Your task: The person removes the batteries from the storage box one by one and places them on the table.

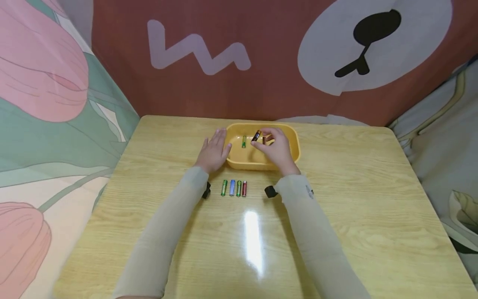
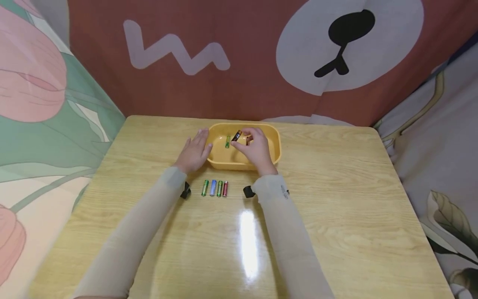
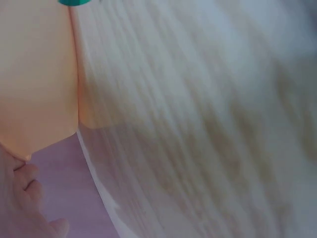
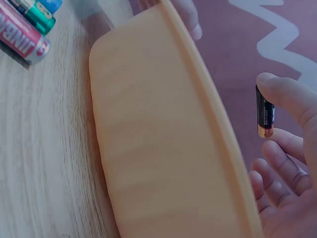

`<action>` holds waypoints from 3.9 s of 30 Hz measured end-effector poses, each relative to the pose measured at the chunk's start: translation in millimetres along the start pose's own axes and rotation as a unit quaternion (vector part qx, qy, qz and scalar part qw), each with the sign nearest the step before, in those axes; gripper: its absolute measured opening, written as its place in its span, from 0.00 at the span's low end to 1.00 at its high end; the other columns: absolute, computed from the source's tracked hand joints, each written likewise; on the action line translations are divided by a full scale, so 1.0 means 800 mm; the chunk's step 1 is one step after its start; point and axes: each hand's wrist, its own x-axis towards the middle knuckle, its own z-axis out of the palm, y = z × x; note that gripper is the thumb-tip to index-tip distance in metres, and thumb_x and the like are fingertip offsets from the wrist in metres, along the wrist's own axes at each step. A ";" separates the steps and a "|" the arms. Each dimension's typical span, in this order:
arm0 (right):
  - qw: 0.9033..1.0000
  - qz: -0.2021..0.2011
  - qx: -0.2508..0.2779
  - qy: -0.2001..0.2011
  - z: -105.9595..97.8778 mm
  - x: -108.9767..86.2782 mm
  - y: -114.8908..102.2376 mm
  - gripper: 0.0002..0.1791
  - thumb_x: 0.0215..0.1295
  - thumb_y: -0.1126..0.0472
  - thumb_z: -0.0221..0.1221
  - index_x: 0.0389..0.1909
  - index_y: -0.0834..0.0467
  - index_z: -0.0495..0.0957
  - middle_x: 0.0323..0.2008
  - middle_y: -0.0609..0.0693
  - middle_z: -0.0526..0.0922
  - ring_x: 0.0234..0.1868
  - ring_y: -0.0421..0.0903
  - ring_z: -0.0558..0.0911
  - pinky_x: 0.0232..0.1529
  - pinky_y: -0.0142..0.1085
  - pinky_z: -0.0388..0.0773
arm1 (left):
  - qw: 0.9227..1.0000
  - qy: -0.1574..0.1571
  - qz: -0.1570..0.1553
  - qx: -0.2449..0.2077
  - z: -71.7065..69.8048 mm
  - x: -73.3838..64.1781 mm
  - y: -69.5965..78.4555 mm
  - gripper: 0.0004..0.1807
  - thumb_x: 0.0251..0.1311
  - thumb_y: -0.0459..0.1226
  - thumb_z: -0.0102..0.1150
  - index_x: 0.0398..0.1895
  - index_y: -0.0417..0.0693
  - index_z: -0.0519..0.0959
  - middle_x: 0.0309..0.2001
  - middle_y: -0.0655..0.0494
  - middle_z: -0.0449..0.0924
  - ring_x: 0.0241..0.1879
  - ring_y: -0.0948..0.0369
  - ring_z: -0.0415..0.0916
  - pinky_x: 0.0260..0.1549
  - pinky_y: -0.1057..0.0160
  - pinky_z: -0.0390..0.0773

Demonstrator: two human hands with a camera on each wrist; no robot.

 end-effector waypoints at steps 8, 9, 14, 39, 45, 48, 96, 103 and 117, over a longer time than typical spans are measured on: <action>0.999 -0.029 0.036 0.007 -0.003 -0.020 -0.006 0.29 0.57 0.54 0.75 0.57 0.60 0.79 0.51 0.59 0.76 0.51 0.63 0.78 0.50 0.47 0.78 | 1.000 0.000 0.001 -0.002 -0.001 0.001 -0.003 0.37 0.81 0.54 0.26 0.83 0.45 0.39 0.83 0.51 0.38 0.81 0.56 0.32 0.76 0.42 0.39; 0.999 -0.031 0.039 0.007 -0.003 -0.023 -0.006 0.29 0.57 0.54 0.75 0.57 0.60 0.80 0.51 0.59 0.76 0.51 0.63 0.78 0.49 0.47 0.78 | 1.000 -0.001 0.000 -0.003 -0.001 0.001 -0.003 0.37 0.81 0.54 0.26 0.83 0.45 0.39 0.83 0.51 0.38 0.81 0.56 0.32 0.76 0.42 0.39; 0.998 -0.044 0.051 0.016 -0.003 -0.035 -0.009 0.28 0.56 0.56 0.76 0.56 0.61 0.80 0.48 0.60 0.77 0.51 0.62 0.77 0.48 0.44 0.79 | 1.000 -0.004 -0.004 -0.004 -0.002 0.001 -0.002 0.37 0.81 0.54 0.26 0.83 0.45 0.39 0.83 0.52 0.38 0.81 0.57 0.31 0.77 0.43 0.37; 0.993 -0.032 0.112 0.017 -0.009 -0.096 -0.041 0.27 0.57 0.69 0.73 0.57 0.70 0.77 0.51 0.65 0.76 0.51 0.59 0.77 0.62 0.48 0.76 | 1.000 -0.012 -0.009 -0.012 -0.004 0.001 0.005 0.37 0.81 0.54 0.26 0.83 0.45 0.38 0.83 0.50 0.38 0.81 0.57 0.30 0.77 0.44 0.36; 0.994 -0.040 0.101 -0.001 -0.001 -0.099 -0.004 0.28 0.55 0.67 0.75 0.57 0.67 0.79 0.52 0.63 0.76 0.55 0.62 0.76 0.63 0.49 0.74 | 1.000 -0.010 -0.008 -0.007 -0.004 0.001 0.003 0.37 0.80 0.54 0.24 0.83 0.45 0.38 0.83 0.50 0.38 0.81 0.57 0.30 0.77 0.44 0.36; 0.995 -0.040 0.095 -0.008 -0.002 -0.105 0.004 0.28 0.55 0.64 0.76 0.57 0.64 0.80 0.52 0.61 0.77 0.55 0.61 0.77 0.63 0.47 0.75 | 1.000 -0.008 -0.007 -0.007 -0.004 0.001 0.002 0.37 0.81 0.54 0.25 0.83 0.45 0.38 0.83 0.51 0.38 0.81 0.57 0.31 0.77 0.43 0.37; 0.985 0.027 0.051 -0.160 0.017 -0.125 0.067 0.31 0.48 0.57 0.80 0.54 0.55 0.81 0.53 0.49 0.79 0.55 0.49 0.78 0.64 0.45 0.73 | 1.000 -0.006 -0.007 -0.022 0.001 0.000 0.000 0.37 0.81 0.53 0.26 0.83 0.46 0.38 0.83 0.55 0.35 0.81 0.58 0.30 0.77 0.45 0.35; 0.987 0.007 0.022 -0.162 0.017 -0.125 0.068 0.30 0.45 0.55 0.81 0.52 0.51 0.82 0.51 0.46 0.78 0.55 0.48 0.77 0.65 0.46 0.72 | 1.000 -0.002 -0.007 -0.021 0.002 0.000 0.001 0.37 0.80 0.54 0.24 0.83 0.45 0.38 0.83 0.54 0.36 0.81 0.58 0.30 0.77 0.45 0.36; 0.985 -0.034 -0.027 -0.166 0.021 -0.127 0.067 0.30 0.46 0.55 0.81 0.52 0.53 0.82 0.50 0.47 0.77 0.53 0.48 0.76 0.65 0.48 0.71 | 1.000 -0.005 -0.009 -0.020 0.001 0.002 0.001 0.37 0.80 0.53 0.26 0.83 0.45 0.38 0.83 0.54 0.36 0.81 0.58 0.30 0.77 0.45 0.35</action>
